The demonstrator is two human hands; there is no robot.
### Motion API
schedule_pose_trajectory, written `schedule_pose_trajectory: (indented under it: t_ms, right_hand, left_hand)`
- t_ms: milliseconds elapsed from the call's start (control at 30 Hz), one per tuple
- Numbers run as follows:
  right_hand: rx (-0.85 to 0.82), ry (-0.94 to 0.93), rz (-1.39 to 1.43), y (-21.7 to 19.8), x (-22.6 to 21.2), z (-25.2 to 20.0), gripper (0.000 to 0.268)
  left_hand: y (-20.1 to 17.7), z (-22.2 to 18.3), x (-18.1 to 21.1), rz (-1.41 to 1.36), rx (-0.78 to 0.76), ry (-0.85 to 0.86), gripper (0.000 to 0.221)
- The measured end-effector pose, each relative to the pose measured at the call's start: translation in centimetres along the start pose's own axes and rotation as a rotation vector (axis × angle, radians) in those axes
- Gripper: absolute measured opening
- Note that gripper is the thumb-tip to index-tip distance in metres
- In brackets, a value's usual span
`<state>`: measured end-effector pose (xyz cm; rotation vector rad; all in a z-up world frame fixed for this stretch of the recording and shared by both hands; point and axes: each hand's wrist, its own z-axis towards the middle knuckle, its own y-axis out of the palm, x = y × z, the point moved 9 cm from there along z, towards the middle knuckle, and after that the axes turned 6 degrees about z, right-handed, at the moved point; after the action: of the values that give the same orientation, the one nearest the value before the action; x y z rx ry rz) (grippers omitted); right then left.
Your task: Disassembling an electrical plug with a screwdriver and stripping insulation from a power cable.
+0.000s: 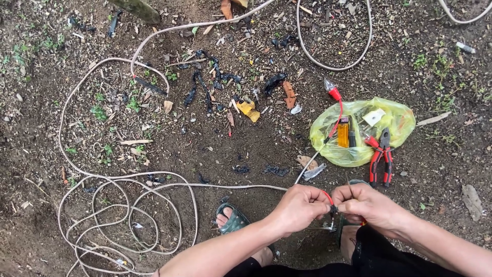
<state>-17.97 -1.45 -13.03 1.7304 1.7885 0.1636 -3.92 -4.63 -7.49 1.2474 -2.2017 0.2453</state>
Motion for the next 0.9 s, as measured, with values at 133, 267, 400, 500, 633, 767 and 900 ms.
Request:
schedule_pose_trajectory:
  t_ms: [133, 267, 400, 500, 633, 767, 900]
  right_hand:
    - [0.014, -0.102, -0.131, 0.2, -2.2, -0.4, 0.019]
    - [0.056, -0.129, -0.124, -0.9, -2.7, -0.9, 0.024]
    - [0.183, -0.346, -0.537, -0.2, -6.1, -2.2, 0.015]
    - [0.218, -0.492, -0.677, 1.5, -8.1, -3.3, 0.010]
    - [0.217, -0.616, -0.920, 2.7, -9.0, -3.8, 0.012]
    - [0.238, -0.374, -0.758, 0.4, -6.7, -2.3, 0.015]
    - [0.137, -0.140, -0.409, 0.0, -4.8, -1.6, 0.022]
  left_hand:
    - [0.2, 0.1, -0.9, -0.188, 0.003, 0.029, 0.010]
    - [0.0, -0.7, 0.1, -0.195, 0.054, 0.050, 0.012]
    - [0.9, 0.0, -1.1, -0.397, 0.121, 0.037, 0.007]
    - [0.7, -0.4, -0.2, -0.365, 0.152, 0.107, 0.012]
    - [0.6, -0.6, 0.1, -0.269, 0.207, 0.191, 0.014]
    - [0.6, -0.6, 0.1, -0.261, 0.231, 0.184, 0.015]
    - [1.3, -0.5, -0.7, -0.355, 0.122, 0.111, 0.012]
